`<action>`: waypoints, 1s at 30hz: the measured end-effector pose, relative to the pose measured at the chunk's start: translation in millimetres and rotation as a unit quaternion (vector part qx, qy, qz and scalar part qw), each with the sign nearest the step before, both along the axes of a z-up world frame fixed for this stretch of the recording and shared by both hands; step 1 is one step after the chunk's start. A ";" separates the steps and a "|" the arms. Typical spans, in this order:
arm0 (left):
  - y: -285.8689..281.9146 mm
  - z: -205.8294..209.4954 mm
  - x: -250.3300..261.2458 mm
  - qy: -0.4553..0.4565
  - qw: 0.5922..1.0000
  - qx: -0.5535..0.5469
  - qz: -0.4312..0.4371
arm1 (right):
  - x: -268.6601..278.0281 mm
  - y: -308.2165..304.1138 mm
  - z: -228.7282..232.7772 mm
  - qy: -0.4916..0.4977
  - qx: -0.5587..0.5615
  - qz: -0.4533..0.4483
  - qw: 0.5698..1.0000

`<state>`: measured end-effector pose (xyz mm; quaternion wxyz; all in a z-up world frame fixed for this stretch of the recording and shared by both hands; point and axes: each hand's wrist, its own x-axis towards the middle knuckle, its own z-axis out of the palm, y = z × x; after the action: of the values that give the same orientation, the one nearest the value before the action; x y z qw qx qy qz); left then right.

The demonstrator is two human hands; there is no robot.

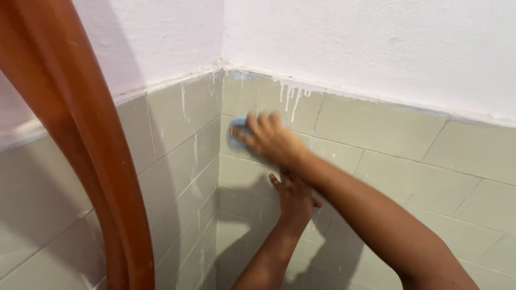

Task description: The person scrubs a tiled wall using a brush and soap, wetting the brush and cleaning across the tiles.

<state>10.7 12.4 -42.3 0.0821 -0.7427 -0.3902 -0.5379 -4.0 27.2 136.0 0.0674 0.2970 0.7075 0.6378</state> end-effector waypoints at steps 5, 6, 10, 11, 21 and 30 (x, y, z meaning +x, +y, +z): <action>-4.1 9.4 0.2 0.082 0.982 -0.164 -0.037 | -1.8 17.3 12.1 0.127 0.084 0.001 0.988; -3.0 6.1 1.3 0.079 0.983 -0.164 -0.035 | -6.4 13.2 -2.0 0.113 0.043 0.013 0.993; -4.9 5.0 -4.6 0.049 0.997 -0.057 0.008 | -16.4 4.5 -25.7 -0.042 -0.026 0.040 0.998; -8.1 12.0 -7.9 0.106 0.981 -0.144 -0.070 | -12.1 9.3 -10.2 0.025 -0.017 0.023 0.999; -21.9 36.5 -13.4 0.137 0.976 -0.169 -0.012 | -9.2 -3.3 -23.4 -0.022 -0.017 0.046 0.999; 3.3 -4.2 0.0 0.000 0.987 -0.123 -0.103 | -17.3 26.9 -28.0 0.092 0.031 0.052 0.994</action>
<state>10.7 15.7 -46.5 -0.0652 -0.7837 -0.3745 -0.4912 -21.3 54.1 107.9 -0.0410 0.3191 0.7049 0.6321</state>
